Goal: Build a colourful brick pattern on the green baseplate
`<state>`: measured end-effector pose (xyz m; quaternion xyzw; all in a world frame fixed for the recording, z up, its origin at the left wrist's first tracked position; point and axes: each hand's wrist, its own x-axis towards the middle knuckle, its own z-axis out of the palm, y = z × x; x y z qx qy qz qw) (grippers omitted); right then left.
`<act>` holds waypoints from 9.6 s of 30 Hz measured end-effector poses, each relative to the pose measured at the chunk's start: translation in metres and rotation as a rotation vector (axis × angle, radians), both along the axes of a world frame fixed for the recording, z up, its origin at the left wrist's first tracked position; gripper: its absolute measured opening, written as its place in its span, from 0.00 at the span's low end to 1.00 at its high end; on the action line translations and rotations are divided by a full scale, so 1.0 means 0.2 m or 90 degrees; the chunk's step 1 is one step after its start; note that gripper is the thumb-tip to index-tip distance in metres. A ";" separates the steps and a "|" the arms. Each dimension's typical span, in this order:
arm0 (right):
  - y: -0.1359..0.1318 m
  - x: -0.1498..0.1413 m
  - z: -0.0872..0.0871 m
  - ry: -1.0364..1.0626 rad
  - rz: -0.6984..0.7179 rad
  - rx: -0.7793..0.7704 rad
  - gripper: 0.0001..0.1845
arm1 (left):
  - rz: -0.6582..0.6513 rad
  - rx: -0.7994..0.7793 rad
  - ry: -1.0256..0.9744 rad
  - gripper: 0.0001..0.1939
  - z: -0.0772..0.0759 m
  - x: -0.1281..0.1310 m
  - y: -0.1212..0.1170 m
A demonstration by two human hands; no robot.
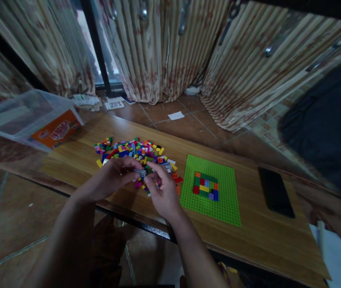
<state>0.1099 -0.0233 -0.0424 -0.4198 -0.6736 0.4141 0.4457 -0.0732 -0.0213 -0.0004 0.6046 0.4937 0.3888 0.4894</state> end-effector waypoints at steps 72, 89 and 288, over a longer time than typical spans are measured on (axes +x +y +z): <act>0.09 0.03 -0.02 -0.117 -0.112 0.106 0.06 | 0.150 0.027 0.420 0.08 -0.09 0.15 0.05; 0.06 0.87 0.03 -0.216 -0.309 -0.070 0.14 | 0.173 0.011 0.503 0.12 -0.02 0.18 0.04; 0.03 0.96 -0.02 -0.182 -0.392 -0.145 0.17 | 0.184 0.093 0.333 0.14 -0.03 0.24 0.08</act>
